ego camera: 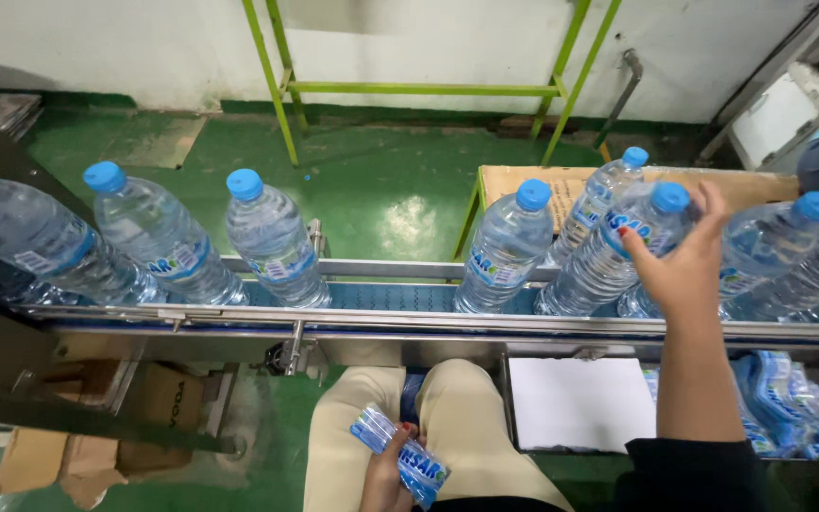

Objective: The person sits at a conveyor belt and applies labels to water bottles moving along the line. They pick up labels from a stack and place them onto the bottles by hand as they pass by.

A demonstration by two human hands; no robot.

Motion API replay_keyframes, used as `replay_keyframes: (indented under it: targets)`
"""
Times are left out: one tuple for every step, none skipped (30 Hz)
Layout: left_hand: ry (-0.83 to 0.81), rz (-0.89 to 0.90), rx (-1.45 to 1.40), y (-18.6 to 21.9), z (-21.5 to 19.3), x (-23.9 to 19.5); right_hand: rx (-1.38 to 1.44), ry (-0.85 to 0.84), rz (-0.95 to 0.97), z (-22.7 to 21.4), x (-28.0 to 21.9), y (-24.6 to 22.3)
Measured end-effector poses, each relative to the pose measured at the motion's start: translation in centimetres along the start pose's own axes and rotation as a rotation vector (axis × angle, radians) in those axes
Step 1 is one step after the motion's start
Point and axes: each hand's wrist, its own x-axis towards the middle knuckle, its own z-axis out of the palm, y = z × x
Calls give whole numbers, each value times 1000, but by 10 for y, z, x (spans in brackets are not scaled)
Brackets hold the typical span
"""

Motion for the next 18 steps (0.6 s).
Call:
replay_keyframes:
  targets:
    - [105,-35,27,9,10,-11,15,-53,45,3,-2,-3]
    - [208,-71,57,18,21,-20,30,-104,90,6,-4,-5]
    - [213,-70,58,19,20,-21,32,-108,93,14,-8,-2]
    - [239,-66,73,20,22,-20,30,-97,155,21,-11,1]
    - [264,-63,89,21,23,-19,28,-85,218,27,-14,4]
    - [267,-64,88,18,22,-17,27,-88,218,32,-19,0]
    - [255,-63,89,15,22,-16,65,-71,238,37,-24,-4]
    - [245,-60,93,15,21,-15,106,-53,259,43,-30,-10]
    - [247,-59,94,6,12,-5,107,-55,260,50,-33,-1]
    - [196,-32,70,-1,1,5,108,2,150,59,-38,9]
    - [145,-5,46,-9,-10,13,108,59,39,67,-43,18]
    - [148,-3,50,-8,-11,13,111,59,44,71,-47,17]
    - [144,-5,16,-7,-11,13,116,49,123,75,-51,16]
    - [140,-9,-20,-7,-12,12,119,38,202,79,-55,15]
    - [143,-8,-17,-5,-12,11,120,37,206,82,-59,17]
    - [159,-28,-16,-4,-10,11,130,2,202,86,-63,19]
    - [176,-47,-14,-2,-9,11,140,-33,197,90,-67,21]
    - [181,-48,-13,-5,-16,15,140,-37,202,90,-67,22]
